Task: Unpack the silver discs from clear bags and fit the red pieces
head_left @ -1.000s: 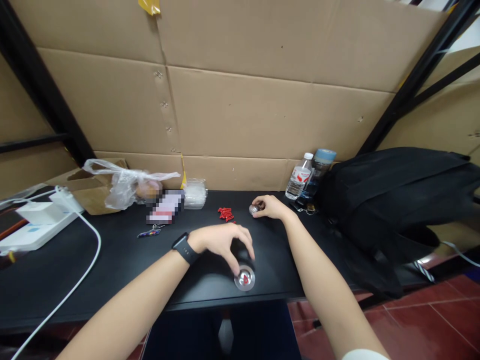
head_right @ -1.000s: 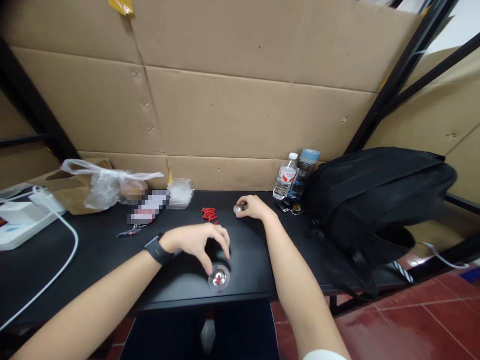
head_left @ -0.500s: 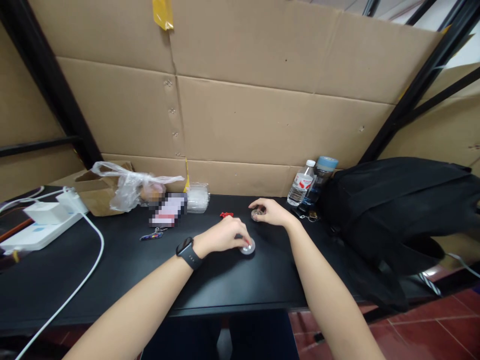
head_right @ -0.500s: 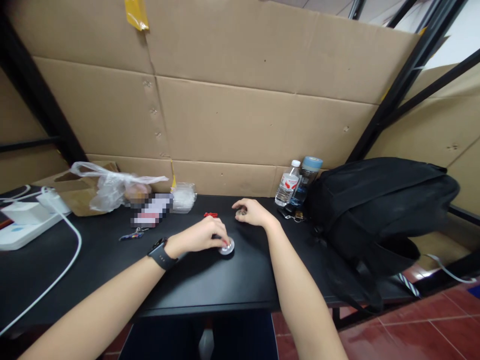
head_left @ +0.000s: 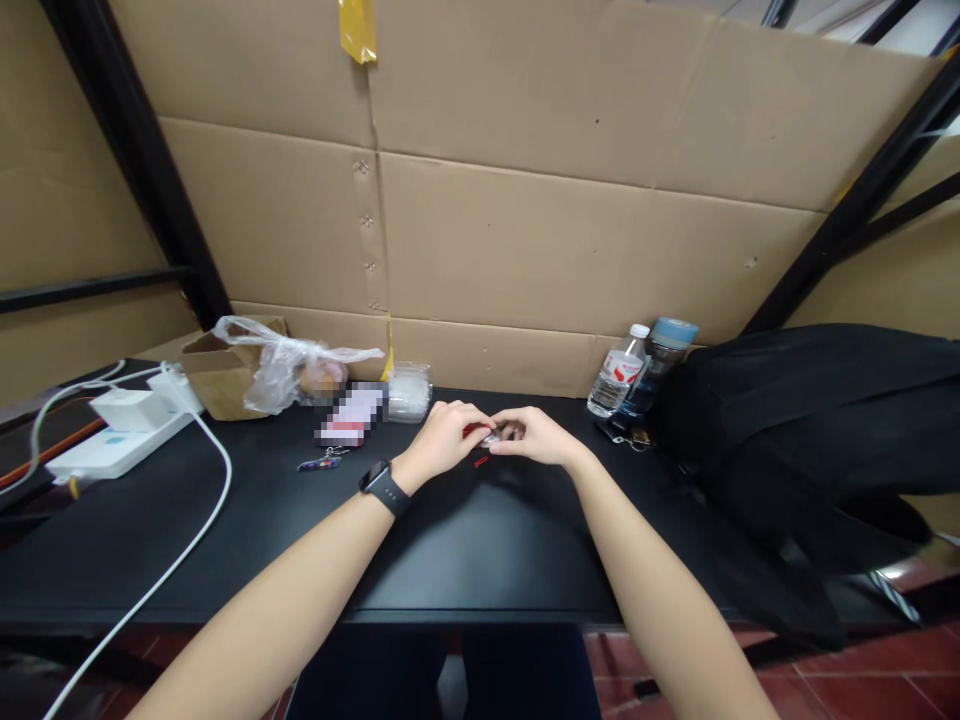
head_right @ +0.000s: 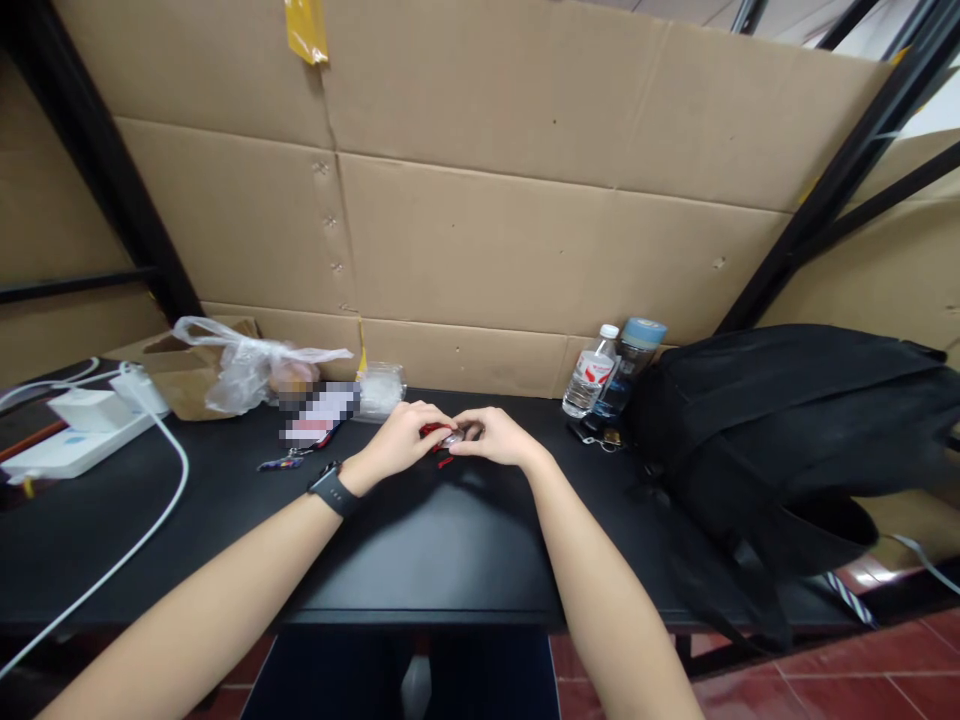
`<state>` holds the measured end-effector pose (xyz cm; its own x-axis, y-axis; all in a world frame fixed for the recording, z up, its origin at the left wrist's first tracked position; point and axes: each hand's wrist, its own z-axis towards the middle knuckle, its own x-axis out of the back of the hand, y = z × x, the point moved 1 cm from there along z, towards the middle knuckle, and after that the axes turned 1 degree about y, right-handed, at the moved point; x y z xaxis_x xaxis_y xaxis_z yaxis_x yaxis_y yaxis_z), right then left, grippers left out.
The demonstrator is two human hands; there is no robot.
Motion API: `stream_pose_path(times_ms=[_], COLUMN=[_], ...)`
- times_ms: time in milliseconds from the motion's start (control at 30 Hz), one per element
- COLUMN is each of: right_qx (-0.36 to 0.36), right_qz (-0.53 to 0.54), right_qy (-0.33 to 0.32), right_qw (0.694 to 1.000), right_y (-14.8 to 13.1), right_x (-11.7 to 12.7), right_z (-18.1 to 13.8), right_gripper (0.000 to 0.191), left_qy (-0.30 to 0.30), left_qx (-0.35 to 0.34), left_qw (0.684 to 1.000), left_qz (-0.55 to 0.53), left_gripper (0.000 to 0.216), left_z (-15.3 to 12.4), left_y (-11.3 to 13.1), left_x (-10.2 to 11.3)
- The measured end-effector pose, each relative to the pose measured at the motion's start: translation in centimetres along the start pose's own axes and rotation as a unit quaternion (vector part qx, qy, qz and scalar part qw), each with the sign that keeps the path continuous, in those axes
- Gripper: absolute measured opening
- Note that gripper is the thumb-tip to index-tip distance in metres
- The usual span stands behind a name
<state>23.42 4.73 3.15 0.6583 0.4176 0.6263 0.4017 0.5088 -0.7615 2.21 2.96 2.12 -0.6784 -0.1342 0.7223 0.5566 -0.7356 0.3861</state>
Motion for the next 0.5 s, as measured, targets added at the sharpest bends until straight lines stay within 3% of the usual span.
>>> stream_pose_path(times_ms=[100,267,367,500], right_qx=[0.010,0.019,0.006,-0.013], right_qz=[0.014,-0.005,-0.002,0.061], right_qy=[0.000,-0.003,0.017,0.086], right_qw=[1.000,1.000,1.000,0.994], right_y=[-0.1,-0.3,0.3,0.9], right_x=[0.0,-0.4,-0.5,-0.3], right_z=[0.0,-0.1,0.0,0.2], right_gripper=[0.056,0.045,0.048,0.050], left_qy=[0.021,0.040,0.045,0.141], left_qx=[0.008,0.027,0.028,0.062], left_qw=[0.998,0.995,0.993,0.980], left_qz=[-0.054,-0.084,-0.105,-0.129], left_gripper=[0.018,0.017,0.019,0.022], left_z=[0.1,0.1,0.1,0.2], left_y=[-0.3,-0.5,-0.3,-0.1], left_x=[-0.1,-0.1,0.0,0.3])
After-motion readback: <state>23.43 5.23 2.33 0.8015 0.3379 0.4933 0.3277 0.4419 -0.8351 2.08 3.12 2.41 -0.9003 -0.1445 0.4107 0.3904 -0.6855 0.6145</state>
